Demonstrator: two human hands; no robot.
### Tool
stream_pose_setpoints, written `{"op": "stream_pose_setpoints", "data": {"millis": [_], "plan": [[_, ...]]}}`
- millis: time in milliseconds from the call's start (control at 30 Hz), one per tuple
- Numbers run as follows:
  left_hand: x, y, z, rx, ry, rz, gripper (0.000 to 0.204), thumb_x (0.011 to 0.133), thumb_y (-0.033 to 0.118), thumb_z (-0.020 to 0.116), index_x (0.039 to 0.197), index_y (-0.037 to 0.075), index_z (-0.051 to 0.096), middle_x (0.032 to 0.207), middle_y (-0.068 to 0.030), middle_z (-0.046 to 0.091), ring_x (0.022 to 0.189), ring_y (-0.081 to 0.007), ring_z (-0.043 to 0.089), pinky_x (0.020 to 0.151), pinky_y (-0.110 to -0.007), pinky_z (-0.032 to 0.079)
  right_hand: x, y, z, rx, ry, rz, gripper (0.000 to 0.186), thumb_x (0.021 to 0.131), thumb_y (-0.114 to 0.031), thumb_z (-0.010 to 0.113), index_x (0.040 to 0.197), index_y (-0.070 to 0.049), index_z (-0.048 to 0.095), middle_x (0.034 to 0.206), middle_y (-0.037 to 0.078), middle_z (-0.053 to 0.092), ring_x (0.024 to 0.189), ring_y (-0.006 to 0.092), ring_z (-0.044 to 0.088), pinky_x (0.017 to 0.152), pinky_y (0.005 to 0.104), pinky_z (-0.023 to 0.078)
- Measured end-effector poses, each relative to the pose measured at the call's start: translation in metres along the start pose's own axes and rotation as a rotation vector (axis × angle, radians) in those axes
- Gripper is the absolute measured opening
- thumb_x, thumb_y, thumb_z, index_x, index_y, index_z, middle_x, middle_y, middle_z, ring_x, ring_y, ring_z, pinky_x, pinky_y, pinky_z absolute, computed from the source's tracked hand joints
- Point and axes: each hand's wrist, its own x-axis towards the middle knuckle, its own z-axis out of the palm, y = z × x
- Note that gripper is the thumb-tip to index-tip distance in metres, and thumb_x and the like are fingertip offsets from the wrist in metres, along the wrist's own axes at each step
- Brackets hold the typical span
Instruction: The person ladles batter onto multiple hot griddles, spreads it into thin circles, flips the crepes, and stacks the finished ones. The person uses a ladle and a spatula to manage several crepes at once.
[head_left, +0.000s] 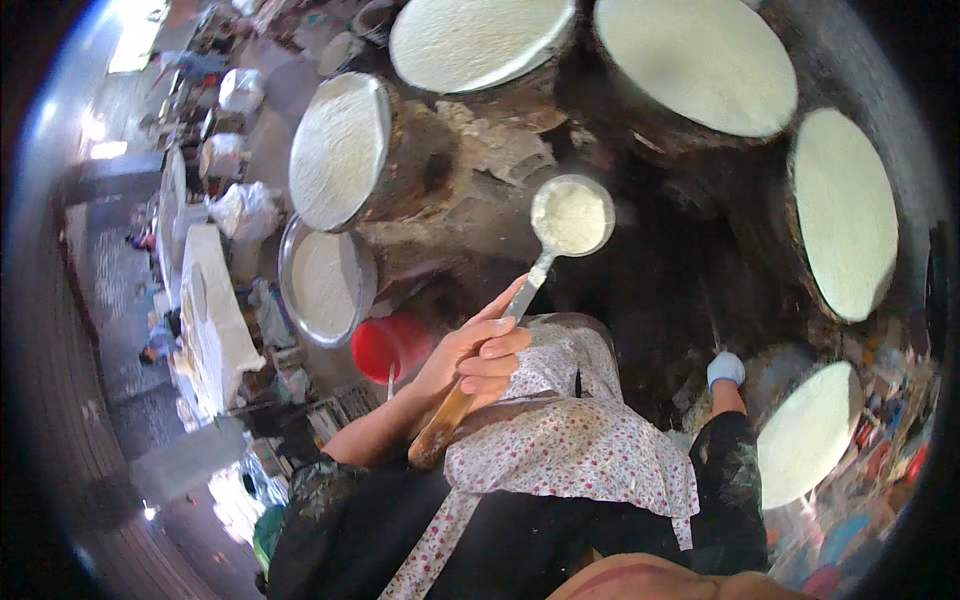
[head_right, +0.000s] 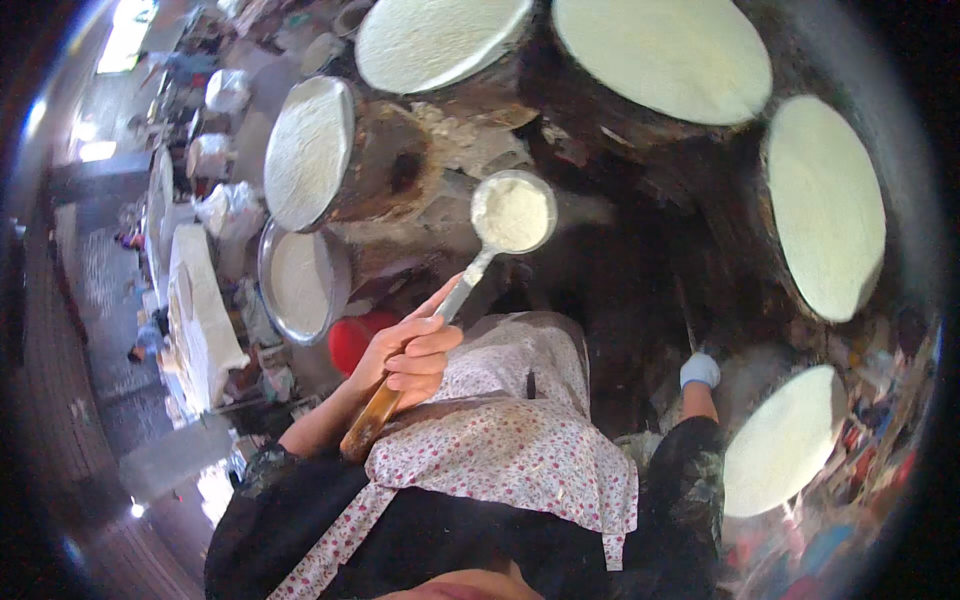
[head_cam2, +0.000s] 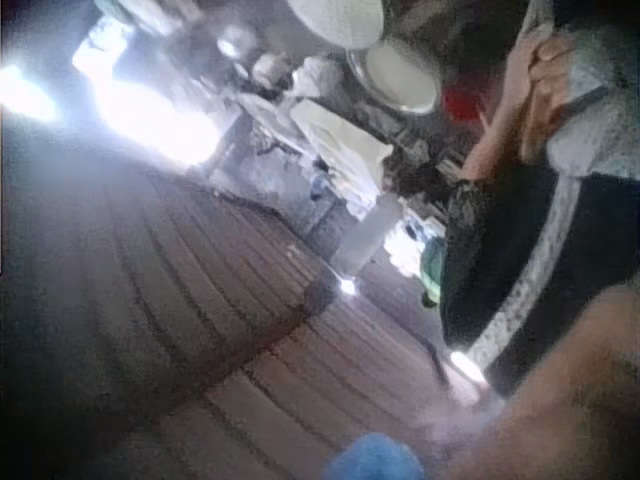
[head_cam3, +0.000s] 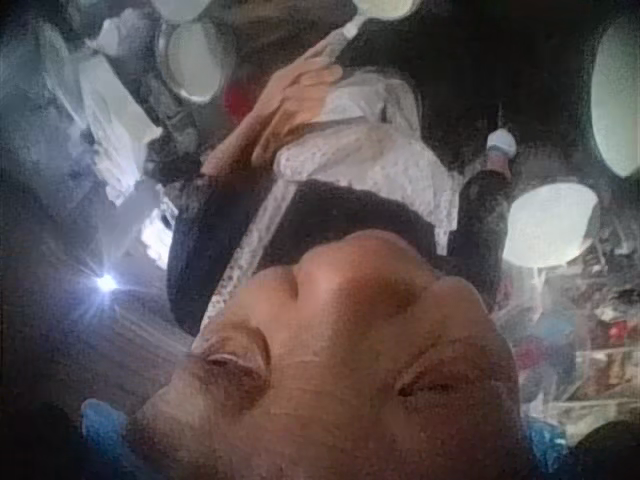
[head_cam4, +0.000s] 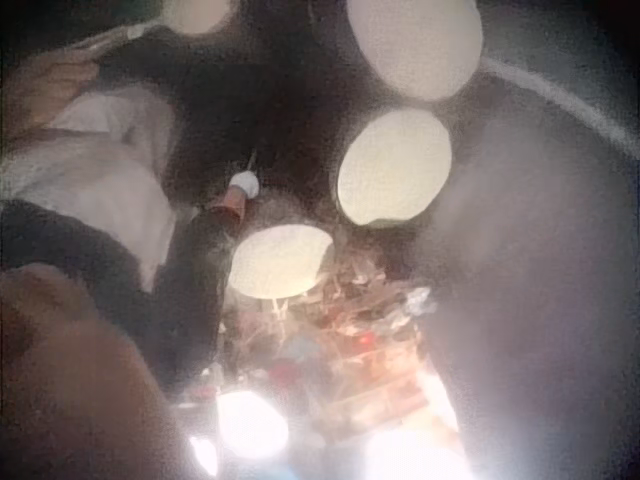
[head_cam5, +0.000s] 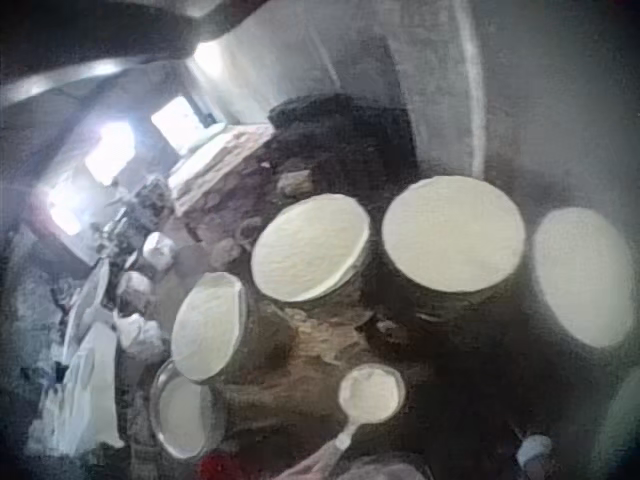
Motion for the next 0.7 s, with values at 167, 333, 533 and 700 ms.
{"op": "stream_pose_setpoints", "data": {"millis": [167,333,533,700], "plan": [[-0.012,0.005,-0.009,0.008,-0.031,0.012,0.052,0.112,0.012,0.045,0.161,0.029,0.042,0.076,0.0030,0.042,0.049,-0.0015,0.036,0.038,-0.019,0.038,-0.017,-0.008,-0.006,-0.073,-0.121,0.111,0.021,0.093,-0.021,0.068,0.104,-0.010,0.081,0.108,0.018,0.079,0.104,0.0332,0.077,0.083,0.0481,0.063],[-0.017,0.019,-0.025,-0.037,-0.068,0.042,0.053,0.111,0.011,0.047,0.161,0.029,0.041,0.075,0.0031,0.044,0.049,-0.0013,0.037,0.037,-0.019,0.037,-0.025,-0.007,-0.013,0.080,-0.017,-0.010,0.022,0.094,-0.022,0.067,0.105,-0.008,0.081,0.110,0.019,0.079,0.107,0.0363,0.076,0.086,0.0505,0.062],[-0.020,0.019,-0.040,-0.065,-0.045,0.063,0.050,0.111,0.011,0.048,0.158,0.028,0.045,0.075,0.0023,0.043,0.049,-0.0019,0.037,0.037,-0.019,0.037,-0.026,0.004,-0.012,-0.016,-0.022,-0.005,0.025,0.096,-0.023,0.066,0.107,-0.005,0.080,0.111,0.020,0.078,0.105,0.0372,0.076,0.087,0.0488,0.062],[-0.018,0.017,-0.047,-0.100,-0.048,0.079,0.047,0.111,0.010,0.046,0.156,0.027,0.049,0.075,0.0021,0.042,0.049,-0.0025,0.036,0.038,-0.019,0.037,-0.027,0.003,-0.015,-0.050,-0.009,-0.044,0.024,0.096,-0.022,0.066,0.104,-0.006,0.081,0.111,0.019,0.078,0.103,0.0362,0.077,0.085,0.0477,0.062]]}}
